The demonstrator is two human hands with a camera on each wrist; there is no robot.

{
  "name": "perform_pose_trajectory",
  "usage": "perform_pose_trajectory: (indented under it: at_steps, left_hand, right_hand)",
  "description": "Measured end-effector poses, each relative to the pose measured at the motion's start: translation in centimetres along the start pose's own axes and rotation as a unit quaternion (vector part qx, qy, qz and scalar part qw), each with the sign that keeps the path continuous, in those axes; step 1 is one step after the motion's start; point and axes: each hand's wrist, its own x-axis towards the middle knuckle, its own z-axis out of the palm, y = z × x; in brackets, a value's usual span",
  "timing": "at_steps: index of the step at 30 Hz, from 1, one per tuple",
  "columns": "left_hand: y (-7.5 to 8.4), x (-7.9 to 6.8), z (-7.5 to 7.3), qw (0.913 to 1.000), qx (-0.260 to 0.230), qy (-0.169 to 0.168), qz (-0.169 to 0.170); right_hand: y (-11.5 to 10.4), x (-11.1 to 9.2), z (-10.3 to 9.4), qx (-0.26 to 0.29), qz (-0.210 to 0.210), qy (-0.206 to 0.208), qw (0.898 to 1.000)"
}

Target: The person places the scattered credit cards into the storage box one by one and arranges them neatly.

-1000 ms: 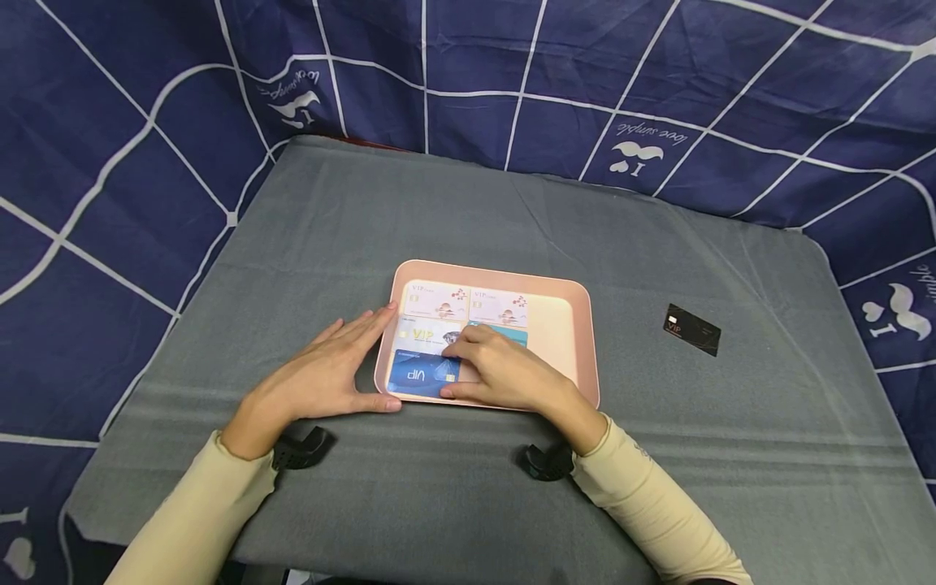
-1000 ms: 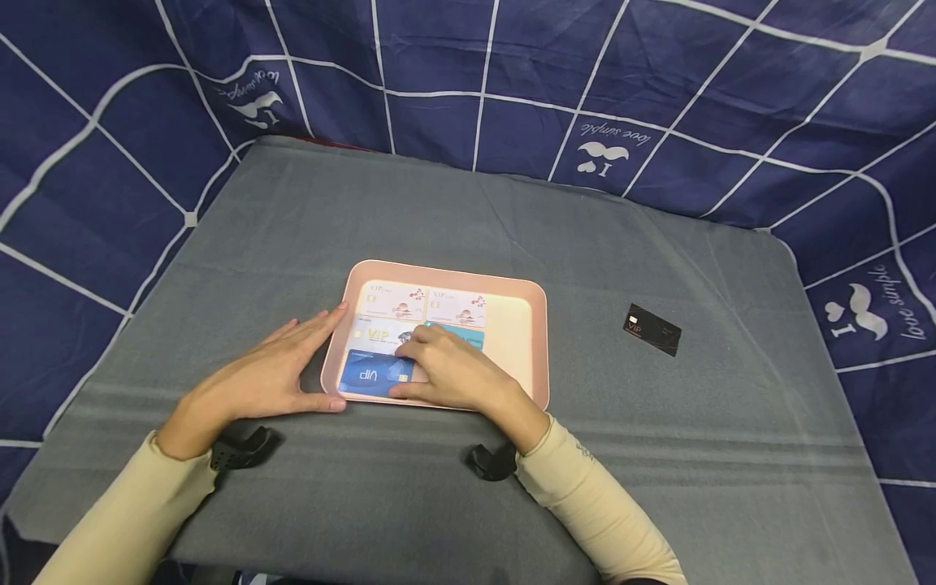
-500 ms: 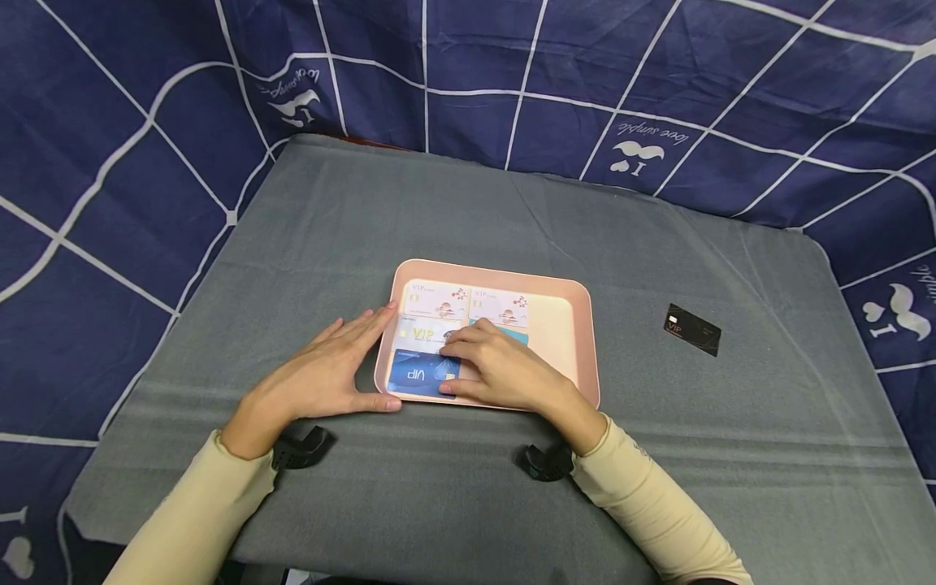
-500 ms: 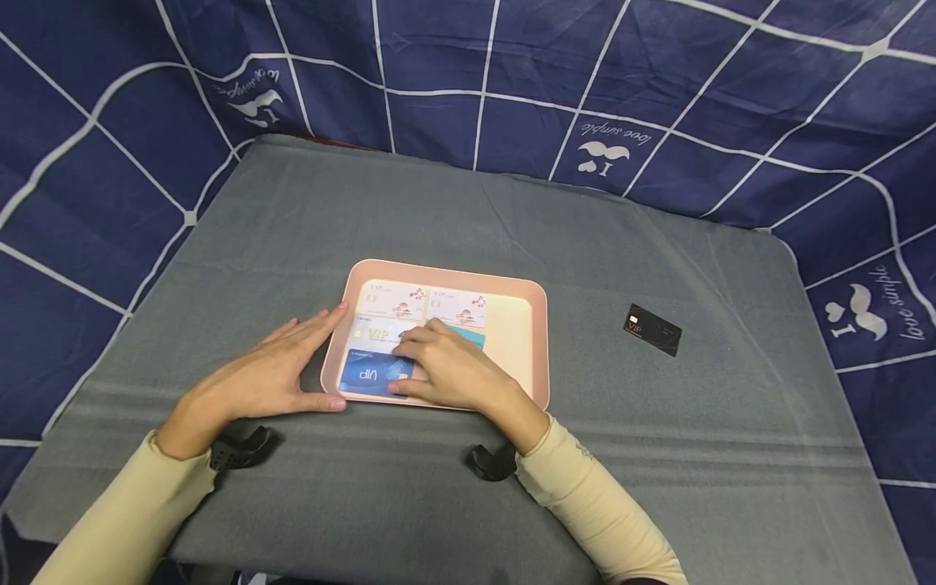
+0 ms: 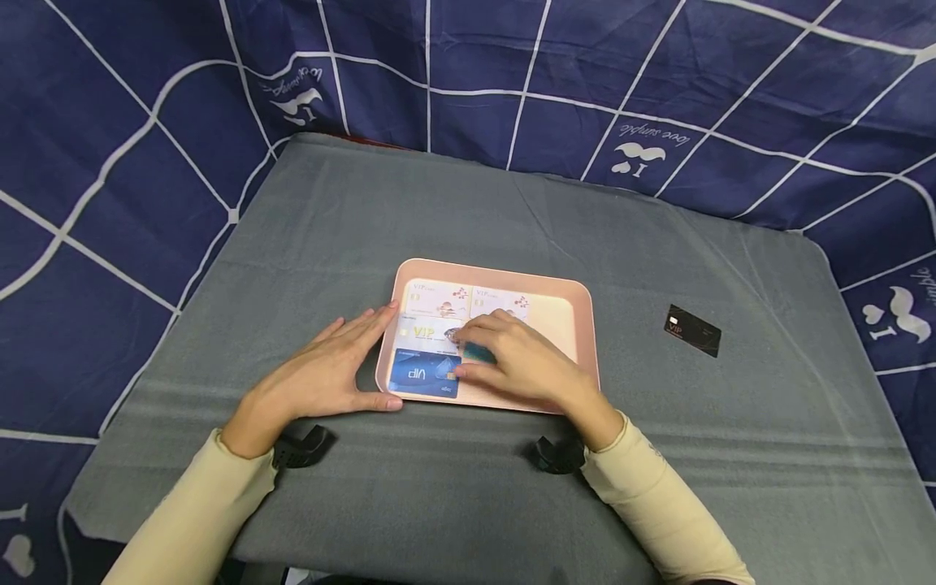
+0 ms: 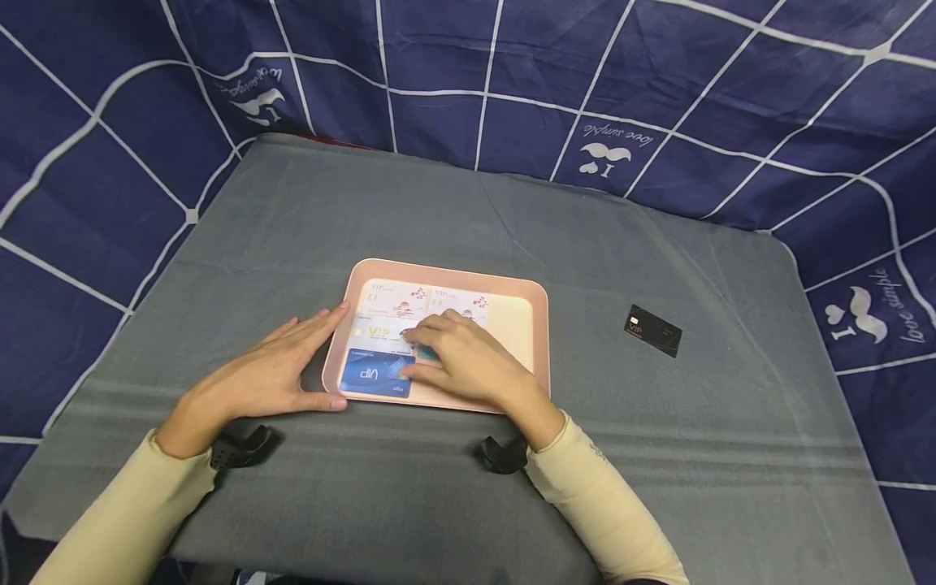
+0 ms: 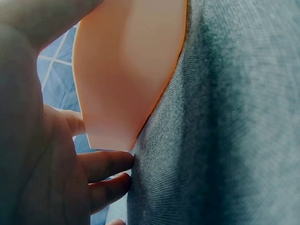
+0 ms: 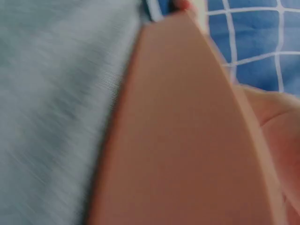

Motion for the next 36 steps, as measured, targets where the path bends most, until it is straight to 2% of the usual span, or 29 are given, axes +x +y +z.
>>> perform_pose_trajectory:
  at_steps: [3, 7, 11, 19, 23, 28, 32, 36]
  left_hand:
    - [0.1, 0.1, 0.0, 1.0000, 0.002, -0.001, 0.001]
    - [0.0, 0.1, 0.0, 1.0000, 0.006, -0.002, 0.001]
    - [0.0, 0.1, 0.0, 1.0000, 0.005, -0.003, -0.001]
    - [0.1, 0.2, -0.1, 1.0000, 0.006, -0.001, 0.001]
    - [0.1, 0.2, -0.2, 1.0000, 0.008, 0.000, 0.000]
    - [0.1, 0.1, -0.2, 1.0000, 0.007, 0.000, 0.001]
    - [0.1, 0.1, -0.1, 1.0000, 0.006, 0.002, 0.003]
    - [0.1, 0.1, 0.0, 1.0000, 0.007, 0.001, 0.000]
  right_hand:
    - [0.3, -0.7, -1.1, -0.005, 0.034, -0.014, 0.999]
    - [0.4, -1.1, -1.7, -0.006, 0.067, -0.055, 0.996]
    - [0.5, -1.0, -1.4, -0.014, 0.070, -0.070, 0.995]
    - [0.8, -0.9, -1.1, -0.018, 0.064, -0.053, 0.996]
    - [0.8, -0.9, -1.5, -0.007, 0.048, -0.021, 0.999]
    - [1.0, -1.5, -3.2, 0.021, 0.016, 0.054, 0.998]
    - [1.8, -2.5, -5.0, 0.033, -0.009, 0.134, 0.990]
    - [3.1, -4.3, -6.4, 0.026, -0.012, 0.195, 0.980]
